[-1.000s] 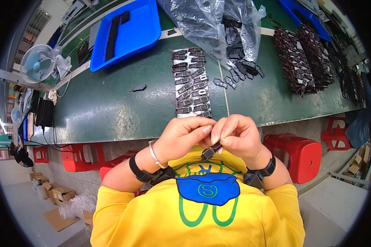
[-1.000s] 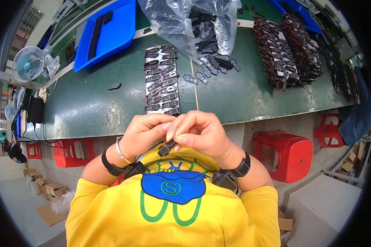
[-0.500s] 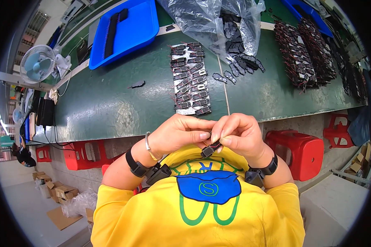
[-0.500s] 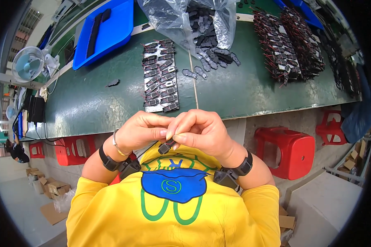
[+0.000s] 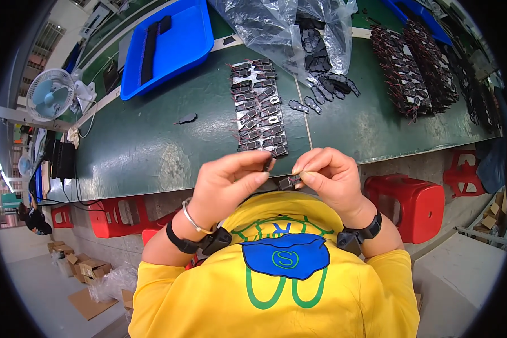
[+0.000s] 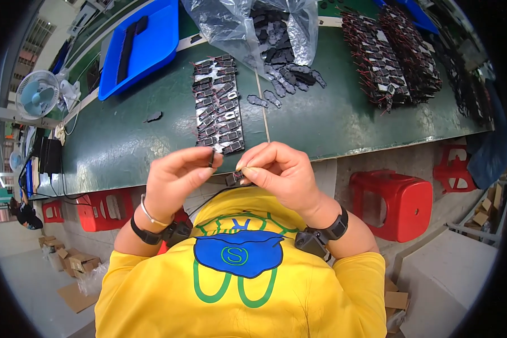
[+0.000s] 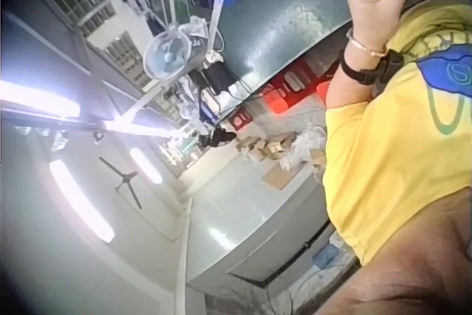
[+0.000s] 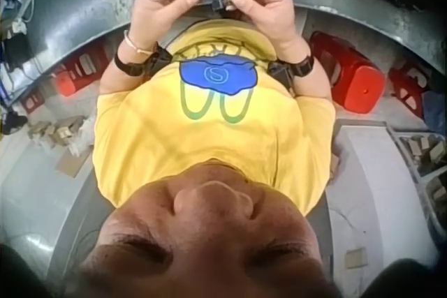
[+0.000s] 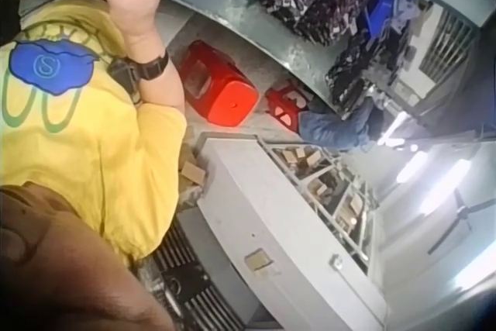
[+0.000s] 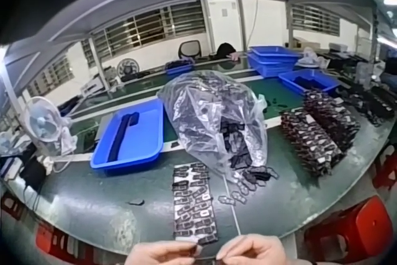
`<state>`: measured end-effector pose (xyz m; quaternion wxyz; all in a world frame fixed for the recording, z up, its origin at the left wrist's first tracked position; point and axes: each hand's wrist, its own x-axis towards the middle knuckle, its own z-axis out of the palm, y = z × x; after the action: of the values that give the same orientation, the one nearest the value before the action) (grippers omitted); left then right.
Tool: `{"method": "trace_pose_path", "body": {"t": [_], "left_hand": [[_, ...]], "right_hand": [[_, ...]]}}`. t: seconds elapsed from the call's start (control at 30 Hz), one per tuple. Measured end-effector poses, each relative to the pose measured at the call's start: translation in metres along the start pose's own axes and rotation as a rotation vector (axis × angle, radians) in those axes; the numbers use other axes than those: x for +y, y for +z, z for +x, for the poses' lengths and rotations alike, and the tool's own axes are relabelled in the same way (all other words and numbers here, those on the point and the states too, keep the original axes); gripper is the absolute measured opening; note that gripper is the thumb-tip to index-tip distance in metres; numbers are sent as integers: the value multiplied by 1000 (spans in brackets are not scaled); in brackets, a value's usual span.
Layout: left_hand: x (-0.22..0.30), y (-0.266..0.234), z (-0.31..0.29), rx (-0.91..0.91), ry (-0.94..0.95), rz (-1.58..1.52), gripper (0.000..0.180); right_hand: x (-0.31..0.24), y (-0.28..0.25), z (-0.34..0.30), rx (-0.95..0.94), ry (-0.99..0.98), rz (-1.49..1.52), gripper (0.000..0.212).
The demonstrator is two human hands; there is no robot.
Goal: The person picks up a stack of speaker components, takes a single speaker, and presses a small black part onto it by hand. They then place the assembled unit onto a metal plate and repeat the process.
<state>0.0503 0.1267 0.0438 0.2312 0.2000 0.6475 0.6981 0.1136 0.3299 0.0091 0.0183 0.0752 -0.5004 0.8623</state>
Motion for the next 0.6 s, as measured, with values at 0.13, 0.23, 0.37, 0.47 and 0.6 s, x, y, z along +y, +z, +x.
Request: {"method": "trace_pose_path", "body": {"t": [0.13, 0.23, 0.37, 0.47, 0.6], "left_hand": [[12, 9, 2, -59, 282, 647, 33], [6, 17, 7, -37, 422, 742, 33], [1, 20, 7, -23, 434, 762, 34], [0, 21, 7, -25, 383, 730, 34], [0, 21, 7, -26, 336, 690, 34]], "right_hand": [[1, 4, 1, 67, -42, -97, 5], [3, 6, 1, 121, -55, -129, 4], [5, 5, 0, 145, -97, -163, 4], [3, 8, 0, 145, -79, -151, 3], [4, 7, 0, 144, -61, -140, 3]]}}
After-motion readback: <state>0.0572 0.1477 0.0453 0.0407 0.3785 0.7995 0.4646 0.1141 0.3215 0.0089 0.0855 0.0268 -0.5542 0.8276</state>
